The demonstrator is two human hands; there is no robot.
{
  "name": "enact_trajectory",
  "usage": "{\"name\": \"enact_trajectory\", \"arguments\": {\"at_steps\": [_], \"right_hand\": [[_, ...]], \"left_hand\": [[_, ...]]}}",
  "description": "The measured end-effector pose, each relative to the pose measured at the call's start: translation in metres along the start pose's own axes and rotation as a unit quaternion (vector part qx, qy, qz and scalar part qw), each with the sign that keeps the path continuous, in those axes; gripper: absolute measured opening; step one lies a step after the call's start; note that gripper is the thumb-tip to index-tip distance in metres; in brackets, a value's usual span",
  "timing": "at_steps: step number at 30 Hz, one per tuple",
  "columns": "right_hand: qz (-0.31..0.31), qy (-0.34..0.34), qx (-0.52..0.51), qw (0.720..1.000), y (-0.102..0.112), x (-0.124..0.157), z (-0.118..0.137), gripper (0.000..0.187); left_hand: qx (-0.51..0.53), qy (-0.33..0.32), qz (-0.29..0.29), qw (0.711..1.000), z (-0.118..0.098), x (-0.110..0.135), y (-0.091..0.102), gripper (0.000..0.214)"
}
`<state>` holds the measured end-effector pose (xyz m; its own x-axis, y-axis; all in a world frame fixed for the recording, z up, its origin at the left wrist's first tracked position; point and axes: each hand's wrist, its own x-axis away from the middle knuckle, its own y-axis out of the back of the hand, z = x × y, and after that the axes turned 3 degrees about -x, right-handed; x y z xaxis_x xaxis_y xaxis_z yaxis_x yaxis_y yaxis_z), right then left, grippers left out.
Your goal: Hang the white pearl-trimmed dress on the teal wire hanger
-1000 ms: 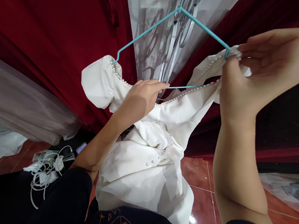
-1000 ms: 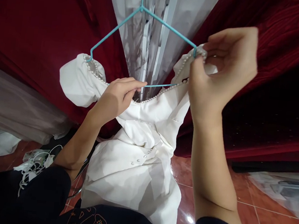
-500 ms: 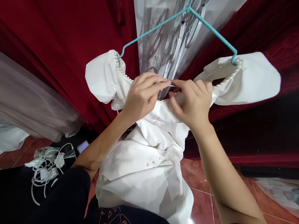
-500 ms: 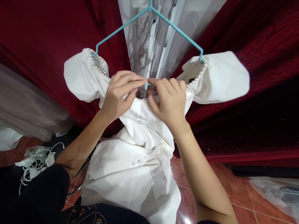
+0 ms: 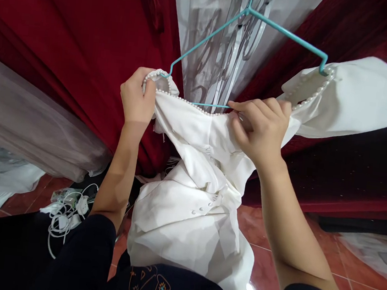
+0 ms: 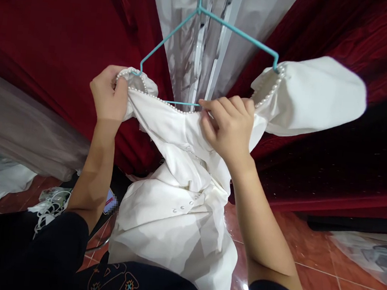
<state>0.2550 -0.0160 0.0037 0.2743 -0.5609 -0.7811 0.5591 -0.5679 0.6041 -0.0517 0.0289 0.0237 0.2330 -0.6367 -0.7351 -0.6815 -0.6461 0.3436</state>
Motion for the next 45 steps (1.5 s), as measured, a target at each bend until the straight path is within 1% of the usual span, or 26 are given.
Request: {"name": "enact_trajectory", "arguments": {"at_steps": [1, 3, 6, 9, 11, 12, 13, 14, 15, 16, 18, 19, 20, 22, 24, 26, 27, 28, 31, 32, 33, 35, 39, 41, 43, 45], "right_hand": [[0.004, -0.003, -0.006, 1.000, 0.002, -0.001, -0.001, 0.027], [0.011, -0.012, -0.018, 1.000, 0.003, -0.002, -0.003, 0.028], [0.008, -0.023, -0.033, 0.999, -0.001, -0.005, -0.003, 0.029], [0.001, -0.028, -0.055, 0.998, -0.007, -0.006, -0.001, 0.029], [0.006, -0.036, -0.080, 0.996, -0.010, -0.006, 0.002, 0.028], [0.010, -0.041, -0.092, 0.995, -0.011, -0.006, 0.004, 0.028], [0.013, -0.046, -0.101, 0.994, -0.012, -0.006, 0.005, 0.028], [0.014, -0.051, -0.106, 0.993, -0.012, -0.006, 0.006, 0.028], [0.013, -0.054, -0.107, 0.993, -0.013, -0.006, 0.006, 0.027], [0.009, -0.057, -0.105, 0.993, -0.013, -0.006, 0.006, 0.027], [-0.003, -0.060, -0.099, 0.993, -0.013, -0.005, 0.007, 0.026], [-0.008, -0.060, -0.097, 0.993, -0.013, -0.004, 0.008, 0.025], [-0.010, -0.057, -0.097, 0.994, -0.012, -0.004, 0.010, 0.026], [0.002, -0.041, -0.098, 0.994, -0.008, -0.002, 0.015, 0.029], [0.029, -0.015, -0.096, 0.995, 0.000, 0.000, 0.019, 0.035], [0.044, 0.017, -0.105, 0.993, 0.010, -0.001, 0.019, 0.041], [0.026, 0.035, -0.115, 0.992, 0.015, -0.002, 0.017, 0.042], [-0.016, 0.052, -0.124, 0.991, 0.021, -0.004, 0.014, 0.043], [-0.202, 0.069, -0.100, 0.972, 0.033, -0.010, -0.007, 0.045], [-0.240, 0.055, -0.080, 0.966, 0.034, -0.013, -0.015, 0.047], [-0.257, 0.037, -0.063, 0.964, 0.035, -0.016, -0.024, 0.049], [-0.243, 0.003, -0.047, 0.969, 0.034, -0.021, -0.038, 0.050], [-0.198, -0.037, -0.043, 0.979, 0.038, -0.032, -0.054, 0.043], [-0.212, -0.072, -0.018, 0.974, 0.047, -0.033, -0.068, 0.041], [-0.233, -0.141, 0.042, 0.961, 0.059, -0.027, -0.091, 0.038], [-0.180, -0.255, 0.100, 0.945, 0.071, -0.013, -0.116, 0.029]], "left_hand": [[0.007, 0.018, -0.018, 1.000, 0.004, -0.002, 0.003, 0.011], [0.026, 0.079, -0.048, 0.995, 0.016, -0.005, 0.007, 0.021], [0.085, 0.186, -0.058, 0.977, 0.034, -0.001, 0.008, 0.035], [0.124, 0.248, -0.033, 0.960, 0.044, 0.020, 0.003, 0.032], [0.141, 0.278, 0.018, 0.950, 0.042, 0.041, 0.000, 0.026], [0.150, 0.268, 0.050, 0.950, 0.038, 0.052, -0.001, 0.022], [0.153, 0.233, 0.086, 0.956, 0.032, 0.063, -0.002, 0.020], [0.152, 0.171, 0.119, 0.966, 0.024, 0.072, -0.003, 0.020], [0.142, 0.088, 0.135, 0.977, 0.013, 0.080, -0.004, 0.021], [0.124, 0.003, 0.136, 0.983, 0.002, 0.085, -0.004, 0.022], [0.072, -0.132, 0.096, 0.984, -0.023, 0.089, -0.006, 0.023], [0.046, -0.170, 0.072, 0.982, -0.035, 0.087, -0.007, 0.025], [0.020, -0.187, 0.052, 0.981, -0.045, 0.083, -0.008, 0.028], [-0.023, -0.176, 0.051, 0.983, -0.059, 0.072, -0.011, 0.030], [-0.041, -0.152, 0.092, 0.983, -0.064, 0.062, -0.013, 0.031], [-0.049, -0.146, 0.143, 0.978, -0.063, 0.057, -0.015, 0.030], [-0.054, -0.150, 0.161, 0.974, -0.062, 0.056, -0.016, 0.030], [-0.060, -0.156, 0.169, 0.971, -0.062, 0.058, -0.017, 0.029], [-0.078, -0.168, 0.172, 0.968, -0.063, 0.064, -0.019, 0.032], [-0.080, -0.170, 0.174, 0.967, -0.064, 0.066, -0.019, 0.032], [-0.080, -0.172, 0.174, 0.966, -0.065, 0.067, -0.018, 0.032], [-0.082, -0.172, 0.167, 0.967, -0.065, 0.066, -0.016, 0.031], [-0.084, -0.165, 0.150, 0.971, -0.062, 0.059, -0.005, 0.028], [-0.076, -0.160, 0.155, 0.972, -0.061, 0.056, 0.002, 0.028], [-0.065, -0.156, 0.165, 0.972, -0.062, 0.054, 0.006, 0.029], [-0.055, -0.149, 0.174, 0.972, -0.064, 0.054, 0.006, 0.031]]}}
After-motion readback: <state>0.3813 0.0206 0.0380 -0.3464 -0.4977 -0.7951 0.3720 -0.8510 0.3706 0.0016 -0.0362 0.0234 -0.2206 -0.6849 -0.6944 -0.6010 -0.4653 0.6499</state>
